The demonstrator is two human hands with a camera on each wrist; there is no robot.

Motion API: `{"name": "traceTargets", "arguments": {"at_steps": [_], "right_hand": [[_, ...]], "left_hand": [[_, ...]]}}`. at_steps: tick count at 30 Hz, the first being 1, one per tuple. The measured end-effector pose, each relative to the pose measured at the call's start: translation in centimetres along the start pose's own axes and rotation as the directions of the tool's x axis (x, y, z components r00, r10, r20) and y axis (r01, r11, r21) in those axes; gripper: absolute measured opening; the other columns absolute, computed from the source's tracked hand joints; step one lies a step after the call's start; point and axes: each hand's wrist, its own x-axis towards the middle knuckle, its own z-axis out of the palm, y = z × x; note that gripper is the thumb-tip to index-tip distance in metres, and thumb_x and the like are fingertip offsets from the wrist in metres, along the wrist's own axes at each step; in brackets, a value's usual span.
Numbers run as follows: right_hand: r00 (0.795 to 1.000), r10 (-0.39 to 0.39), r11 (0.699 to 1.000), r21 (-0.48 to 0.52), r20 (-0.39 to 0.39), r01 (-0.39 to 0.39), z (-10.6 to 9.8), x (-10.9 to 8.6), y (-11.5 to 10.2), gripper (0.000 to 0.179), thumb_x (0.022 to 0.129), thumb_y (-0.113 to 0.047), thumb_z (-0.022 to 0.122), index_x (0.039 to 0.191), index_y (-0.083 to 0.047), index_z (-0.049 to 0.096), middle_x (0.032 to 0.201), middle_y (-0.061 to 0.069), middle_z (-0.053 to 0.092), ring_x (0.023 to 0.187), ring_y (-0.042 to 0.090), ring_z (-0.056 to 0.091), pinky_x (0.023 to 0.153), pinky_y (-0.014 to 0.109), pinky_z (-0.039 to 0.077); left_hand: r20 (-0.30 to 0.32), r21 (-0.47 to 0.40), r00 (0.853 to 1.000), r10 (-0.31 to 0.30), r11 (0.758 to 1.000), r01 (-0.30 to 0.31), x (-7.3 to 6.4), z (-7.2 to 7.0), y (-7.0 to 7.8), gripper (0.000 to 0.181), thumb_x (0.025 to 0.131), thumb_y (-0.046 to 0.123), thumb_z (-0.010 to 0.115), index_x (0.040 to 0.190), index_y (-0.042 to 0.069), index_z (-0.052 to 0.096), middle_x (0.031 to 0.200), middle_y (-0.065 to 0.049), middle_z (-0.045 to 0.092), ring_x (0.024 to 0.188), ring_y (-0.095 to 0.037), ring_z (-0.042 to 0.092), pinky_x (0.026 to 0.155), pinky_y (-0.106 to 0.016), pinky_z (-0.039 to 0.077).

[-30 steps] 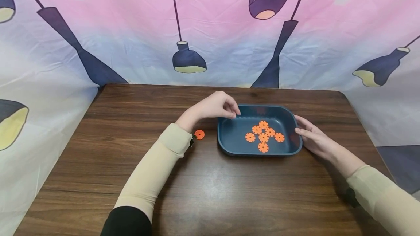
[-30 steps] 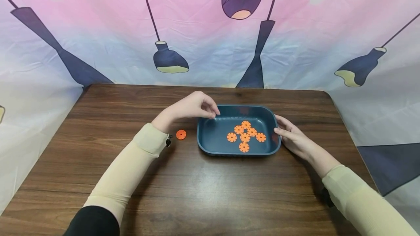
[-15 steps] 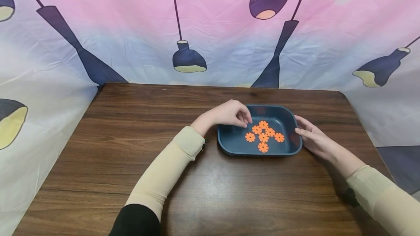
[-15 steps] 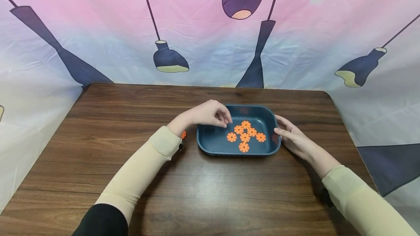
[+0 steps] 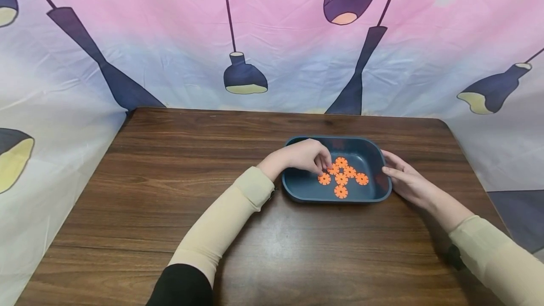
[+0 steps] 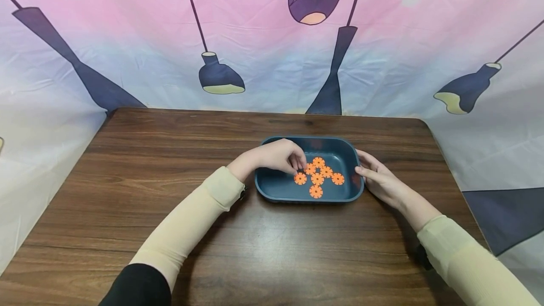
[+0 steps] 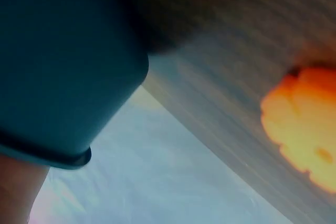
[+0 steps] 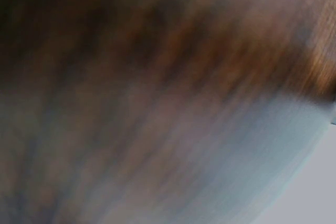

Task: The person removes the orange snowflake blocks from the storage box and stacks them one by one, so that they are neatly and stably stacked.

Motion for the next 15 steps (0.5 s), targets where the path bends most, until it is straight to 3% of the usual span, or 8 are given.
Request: {"name": "traceTargets", "arguments": {"at_steps": [15], "right_hand": [[1.0,-0.008,1.0,0.01,0.012,0.008,-0.1,0.1,0.1,0.044,0.115,-0.016,0.043,0.154,-0.034,0.038,0.146,-0.019,0.05,0.129,-0.006,0.056,0.1,0.016,0.046]], "left_hand": [[0.031,0.127,0.999,-0.014,0.992,0.01,1.1,1.6,-0.2,0.022,0.094,0.005,0.081,0.115,0.008,0.078,0.11,-0.007,0.076,0.097,-0.017,0.066,0.085,-0.021,0.055]]}}
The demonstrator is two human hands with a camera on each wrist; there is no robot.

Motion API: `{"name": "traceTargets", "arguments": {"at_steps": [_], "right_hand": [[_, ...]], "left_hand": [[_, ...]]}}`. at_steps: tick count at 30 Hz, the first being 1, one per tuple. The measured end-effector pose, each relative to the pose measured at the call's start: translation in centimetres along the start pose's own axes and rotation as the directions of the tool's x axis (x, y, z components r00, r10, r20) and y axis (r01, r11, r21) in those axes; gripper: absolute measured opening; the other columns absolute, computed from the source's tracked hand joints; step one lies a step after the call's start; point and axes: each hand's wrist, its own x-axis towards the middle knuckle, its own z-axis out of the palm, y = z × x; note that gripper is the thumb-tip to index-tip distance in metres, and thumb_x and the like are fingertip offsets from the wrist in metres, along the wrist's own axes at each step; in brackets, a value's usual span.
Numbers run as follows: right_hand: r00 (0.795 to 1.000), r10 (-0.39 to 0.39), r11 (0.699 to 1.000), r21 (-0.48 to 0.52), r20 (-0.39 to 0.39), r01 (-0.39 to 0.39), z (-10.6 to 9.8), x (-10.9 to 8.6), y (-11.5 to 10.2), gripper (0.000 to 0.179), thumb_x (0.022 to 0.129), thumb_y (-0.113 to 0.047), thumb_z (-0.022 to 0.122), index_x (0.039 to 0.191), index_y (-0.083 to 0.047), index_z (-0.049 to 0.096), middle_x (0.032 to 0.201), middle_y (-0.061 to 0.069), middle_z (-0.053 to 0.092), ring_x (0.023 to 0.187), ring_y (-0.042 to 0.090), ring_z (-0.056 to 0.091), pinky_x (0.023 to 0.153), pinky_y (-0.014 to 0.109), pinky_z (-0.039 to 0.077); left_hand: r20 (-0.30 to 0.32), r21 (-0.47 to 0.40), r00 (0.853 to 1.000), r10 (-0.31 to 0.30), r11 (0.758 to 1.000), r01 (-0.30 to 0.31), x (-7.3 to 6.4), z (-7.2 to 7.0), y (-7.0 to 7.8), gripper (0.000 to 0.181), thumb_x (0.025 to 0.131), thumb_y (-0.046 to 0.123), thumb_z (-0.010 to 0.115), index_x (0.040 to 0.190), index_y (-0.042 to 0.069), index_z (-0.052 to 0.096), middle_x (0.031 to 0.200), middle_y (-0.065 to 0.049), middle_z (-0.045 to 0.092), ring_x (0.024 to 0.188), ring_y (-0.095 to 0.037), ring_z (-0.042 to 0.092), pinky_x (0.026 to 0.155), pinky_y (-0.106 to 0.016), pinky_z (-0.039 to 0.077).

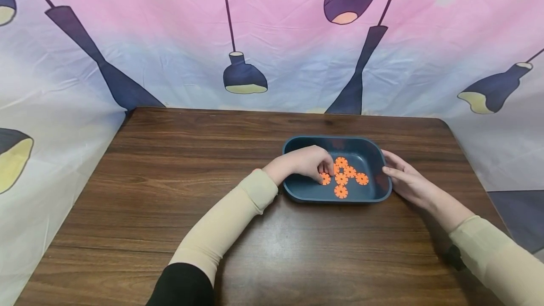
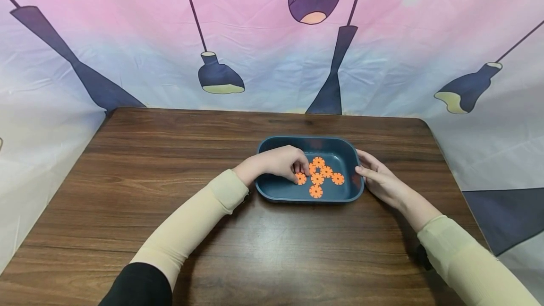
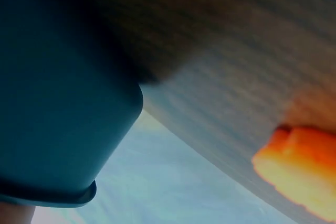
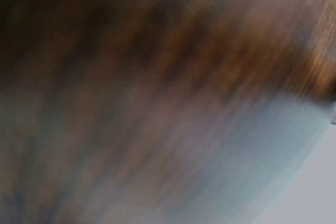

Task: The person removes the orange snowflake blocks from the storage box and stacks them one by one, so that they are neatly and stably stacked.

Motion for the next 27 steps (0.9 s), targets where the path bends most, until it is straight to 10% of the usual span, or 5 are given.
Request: {"name": "traceTargets", "arguments": {"at_steps": [27], "right_hand": [[0.999,-0.036,0.999,0.037,0.023,0.035,0.08,0.03,0.12,0.045,0.114,-0.011,0.042,0.154,-0.033,0.039,0.147,-0.018,0.05,0.129,-0.005,0.058,0.102,0.017,0.05]], "left_hand": [[-0.035,-0.002,0.999,0.0,1.0,0.0,-0.36,-0.04,0.31,0.009,0.096,0.003,0.077,0.099,0.011,0.074,0.095,-0.003,0.072,0.085,-0.012,0.063,0.076,-0.018,0.051]]}}
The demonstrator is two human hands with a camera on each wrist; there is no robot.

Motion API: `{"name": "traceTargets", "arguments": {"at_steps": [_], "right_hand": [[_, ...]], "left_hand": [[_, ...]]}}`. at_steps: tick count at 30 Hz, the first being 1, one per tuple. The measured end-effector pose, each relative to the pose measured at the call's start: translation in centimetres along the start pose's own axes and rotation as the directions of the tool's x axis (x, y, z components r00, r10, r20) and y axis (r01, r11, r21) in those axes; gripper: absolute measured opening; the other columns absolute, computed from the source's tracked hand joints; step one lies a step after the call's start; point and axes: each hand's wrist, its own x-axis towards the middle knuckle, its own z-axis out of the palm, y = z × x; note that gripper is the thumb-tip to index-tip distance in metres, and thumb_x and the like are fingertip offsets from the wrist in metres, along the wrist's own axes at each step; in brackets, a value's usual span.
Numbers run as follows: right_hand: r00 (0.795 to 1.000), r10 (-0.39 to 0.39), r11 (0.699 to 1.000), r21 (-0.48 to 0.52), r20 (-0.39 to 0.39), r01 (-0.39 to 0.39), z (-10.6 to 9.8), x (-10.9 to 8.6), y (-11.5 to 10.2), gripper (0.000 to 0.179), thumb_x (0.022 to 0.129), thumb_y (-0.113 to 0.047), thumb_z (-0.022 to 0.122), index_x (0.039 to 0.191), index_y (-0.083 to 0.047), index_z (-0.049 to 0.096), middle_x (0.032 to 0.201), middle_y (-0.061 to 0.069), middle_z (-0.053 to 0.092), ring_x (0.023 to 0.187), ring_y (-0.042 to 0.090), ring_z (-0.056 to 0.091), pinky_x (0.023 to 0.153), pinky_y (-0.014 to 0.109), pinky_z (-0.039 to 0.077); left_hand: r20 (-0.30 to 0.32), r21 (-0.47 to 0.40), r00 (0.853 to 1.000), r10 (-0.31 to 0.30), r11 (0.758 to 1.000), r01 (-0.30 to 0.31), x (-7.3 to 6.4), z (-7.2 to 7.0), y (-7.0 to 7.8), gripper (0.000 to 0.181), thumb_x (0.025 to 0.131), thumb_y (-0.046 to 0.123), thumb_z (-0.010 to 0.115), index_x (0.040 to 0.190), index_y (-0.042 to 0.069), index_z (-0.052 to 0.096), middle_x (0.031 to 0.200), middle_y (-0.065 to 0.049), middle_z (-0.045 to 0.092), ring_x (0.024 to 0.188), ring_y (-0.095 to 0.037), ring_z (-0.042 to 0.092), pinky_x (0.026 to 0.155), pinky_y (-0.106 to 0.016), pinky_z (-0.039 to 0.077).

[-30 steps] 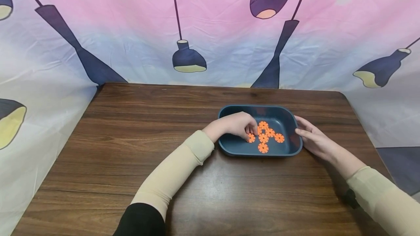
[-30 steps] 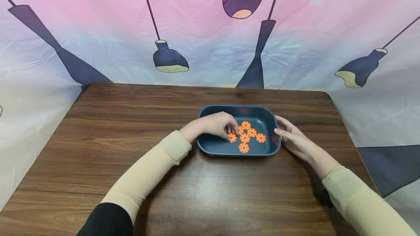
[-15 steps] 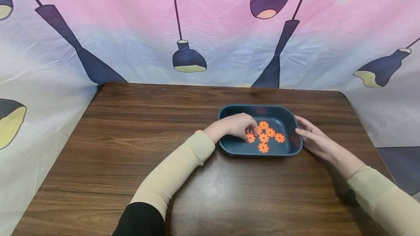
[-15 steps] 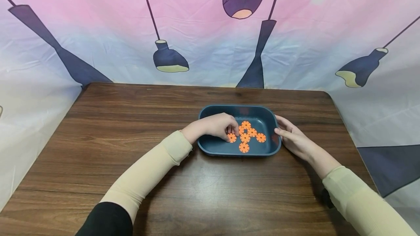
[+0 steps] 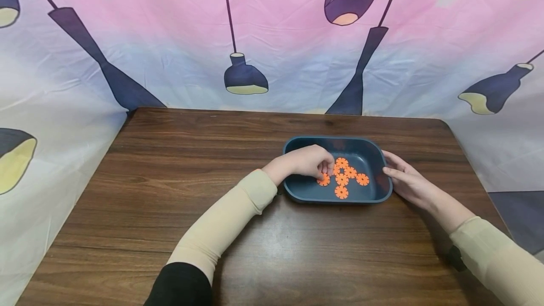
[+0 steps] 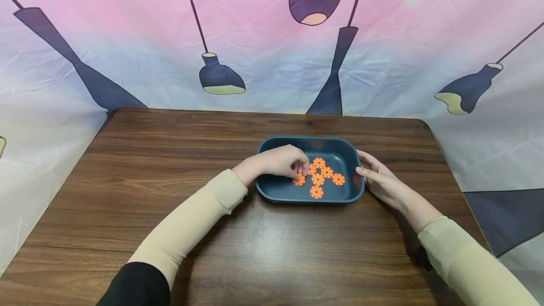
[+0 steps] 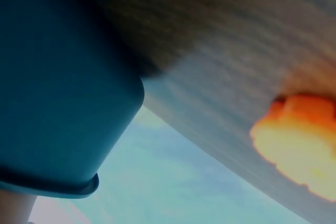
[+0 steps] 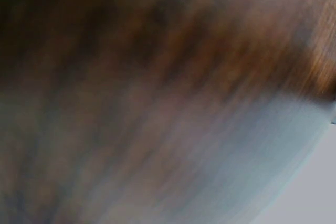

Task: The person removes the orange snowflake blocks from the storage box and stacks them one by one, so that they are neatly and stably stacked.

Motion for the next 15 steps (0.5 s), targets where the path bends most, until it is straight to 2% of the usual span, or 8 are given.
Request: {"name": "traceTargets", "arguments": {"at_steps": [7,15], "right_hand": [[1.0,0.002,1.0,0.002,-0.006,-0.002,0.1,-0.1,0.0,0.045,0.114,-0.012,0.042,0.153,-0.034,0.04,0.147,-0.019,0.051,0.129,-0.006,0.058,0.102,0.016,0.049],[1.0,0.008,1.0,0.003,-0.011,-0.008,0.2,0.0,-0.2,0.044,0.114,-0.012,0.043,0.153,-0.033,0.04,0.146,-0.019,0.052,0.128,-0.005,0.059,0.101,0.016,0.05]], "left_hand": [[-0.027,-0.039,1.0,0.006,0.999,-0.007,-0.8,-1.1,0.4,0.005,0.101,0.006,0.072,0.102,0.011,0.074,0.098,-0.005,0.073,0.089,-0.014,0.065,0.08,-0.02,0.053],[-0.109,-0.107,0.994,0.02,0.994,-0.032,-2.6,-2.9,-0.5,0.004,0.1,0.008,0.074,0.104,0.007,0.076,0.099,-0.005,0.076,0.09,-0.014,0.069,0.083,-0.021,0.056]]}}
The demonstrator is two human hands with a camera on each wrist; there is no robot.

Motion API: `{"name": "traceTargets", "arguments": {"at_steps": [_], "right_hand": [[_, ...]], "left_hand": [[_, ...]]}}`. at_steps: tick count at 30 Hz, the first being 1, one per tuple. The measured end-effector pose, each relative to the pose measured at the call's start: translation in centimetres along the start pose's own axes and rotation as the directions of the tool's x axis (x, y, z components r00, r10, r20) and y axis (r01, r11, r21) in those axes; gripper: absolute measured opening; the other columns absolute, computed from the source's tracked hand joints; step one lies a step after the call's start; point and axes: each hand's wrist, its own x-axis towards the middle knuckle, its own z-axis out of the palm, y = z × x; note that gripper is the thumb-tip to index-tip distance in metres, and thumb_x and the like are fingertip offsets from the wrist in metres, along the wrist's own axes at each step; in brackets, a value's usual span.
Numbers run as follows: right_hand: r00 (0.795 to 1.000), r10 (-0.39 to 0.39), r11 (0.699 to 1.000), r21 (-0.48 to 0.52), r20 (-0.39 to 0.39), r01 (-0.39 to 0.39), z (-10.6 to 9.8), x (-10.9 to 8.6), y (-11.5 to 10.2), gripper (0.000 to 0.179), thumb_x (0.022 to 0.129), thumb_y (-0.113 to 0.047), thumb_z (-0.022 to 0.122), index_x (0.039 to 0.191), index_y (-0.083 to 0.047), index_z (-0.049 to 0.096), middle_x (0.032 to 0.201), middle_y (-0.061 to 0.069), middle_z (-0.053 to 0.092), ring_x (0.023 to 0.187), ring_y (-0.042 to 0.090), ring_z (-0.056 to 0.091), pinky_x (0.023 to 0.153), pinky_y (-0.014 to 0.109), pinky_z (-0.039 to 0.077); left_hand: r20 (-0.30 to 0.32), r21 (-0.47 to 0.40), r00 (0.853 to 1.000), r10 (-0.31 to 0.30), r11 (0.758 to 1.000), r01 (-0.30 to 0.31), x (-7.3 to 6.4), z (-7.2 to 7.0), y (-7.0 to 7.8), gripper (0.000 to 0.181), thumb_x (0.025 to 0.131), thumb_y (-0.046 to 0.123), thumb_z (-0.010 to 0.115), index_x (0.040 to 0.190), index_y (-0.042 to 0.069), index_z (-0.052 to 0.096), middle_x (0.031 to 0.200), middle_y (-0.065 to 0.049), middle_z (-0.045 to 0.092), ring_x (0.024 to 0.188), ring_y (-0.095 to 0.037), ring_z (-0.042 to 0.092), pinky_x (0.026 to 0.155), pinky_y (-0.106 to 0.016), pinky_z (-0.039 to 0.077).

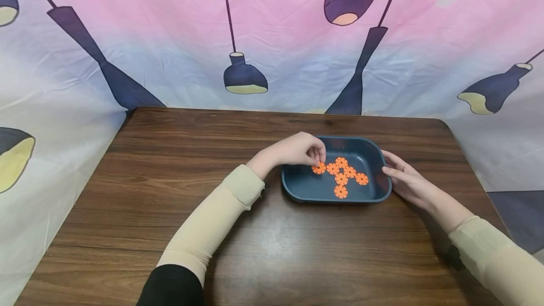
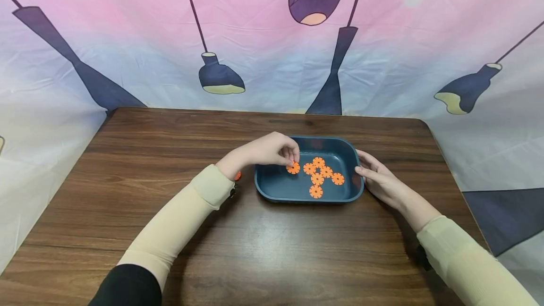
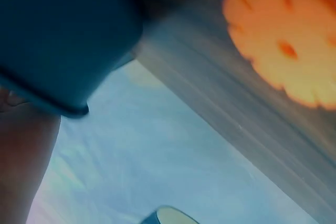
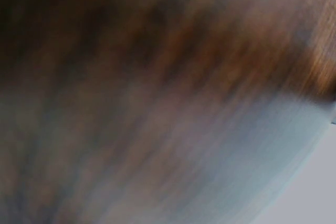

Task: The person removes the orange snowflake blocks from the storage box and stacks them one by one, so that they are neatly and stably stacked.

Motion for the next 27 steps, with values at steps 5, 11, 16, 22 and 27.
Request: {"name": "traceTargets", "arguments": {"at_steps": [5,11,16,22,27], "right_hand": [[1.0,0.003,1.0,0.002,-0.002,-0.003,0.0,0.0,-0.1,0.044,0.114,-0.012,0.042,0.153,-0.033,0.04,0.146,-0.019,0.052,0.127,-0.005,0.059,0.101,0.017,0.05],[1.0,0.008,1.0,-0.002,-0.008,-0.008,0.0,0.0,0.0,0.044,0.114,-0.013,0.043,0.152,-0.034,0.04,0.145,-0.019,0.052,0.127,-0.005,0.059,0.101,0.017,0.05],[1.0,0.008,1.0,0.002,-0.008,-0.008,0.0,0.0,0.0,0.044,0.114,-0.013,0.043,0.153,-0.034,0.04,0.145,-0.019,0.053,0.127,-0.005,0.059,0.101,0.017,0.05],[1.0,0.004,1.0,0.011,0.0,-0.004,-0.1,0.1,0.0,0.044,0.114,-0.013,0.043,0.153,-0.034,0.041,0.145,-0.018,0.053,0.127,-0.004,0.059,0.101,0.018,0.05],[1.0,0.005,1.0,0.01,0.0,-0.005,-0.1,0.0,-0.1,0.044,0.114,-0.013,0.043,0.153,-0.033,0.041,0.145,-0.018,0.053,0.128,-0.004,0.059,0.101,0.018,0.049]], "left_hand": [[-0.047,-0.041,0.999,-0.002,0.999,0.0,-1.2,-1.1,-0.6,0.004,0.099,0.008,0.075,0.103,0.007,0.076,0.101,-0.006,0.078,0.091,-0.015,0.071,0.084,-0.024,0.059],[-0.091,-0.078,0.995,-0.029,0.997,0.022,-2.7,-2.1,-1.2,0.005,0.097,0.006,0.077,0.102,0.007,0.077,0.096,-0.006,0.078,0.088,-0.015,0.072,0.084,-0.026,0.06],[-0.125,-0.14,0.991,-0.047,0.99,0.029,-4.1,-3.1,-1.5,0.008,0.095,0.004,0.077,0.103,0.004,0.078,0.096,-0.009,0.079,0.088,-0.017,0.073,0.085,-0.029,0.062],[-0.15,-0.2,0.986,-0.075,0.979,0.044,-5.9,-4.1,-2.3,0.009,0.093,0.001,0.078,0.102,0.001,0.078,0.094,-0.01,0.079,0.084,-0.017,0.074,0.082,-0.032,0.064],[-0.149,-0.235,0.983,-0.11,0.969,0.073,-7.7,-4.7,-3.2,0.009,0.093,-0.001,0.078,0.102,0.0,0.078,0.091,-0.011,0.079,0.082,-0.017,0.075,0.081,-0.032,0.064]]}}
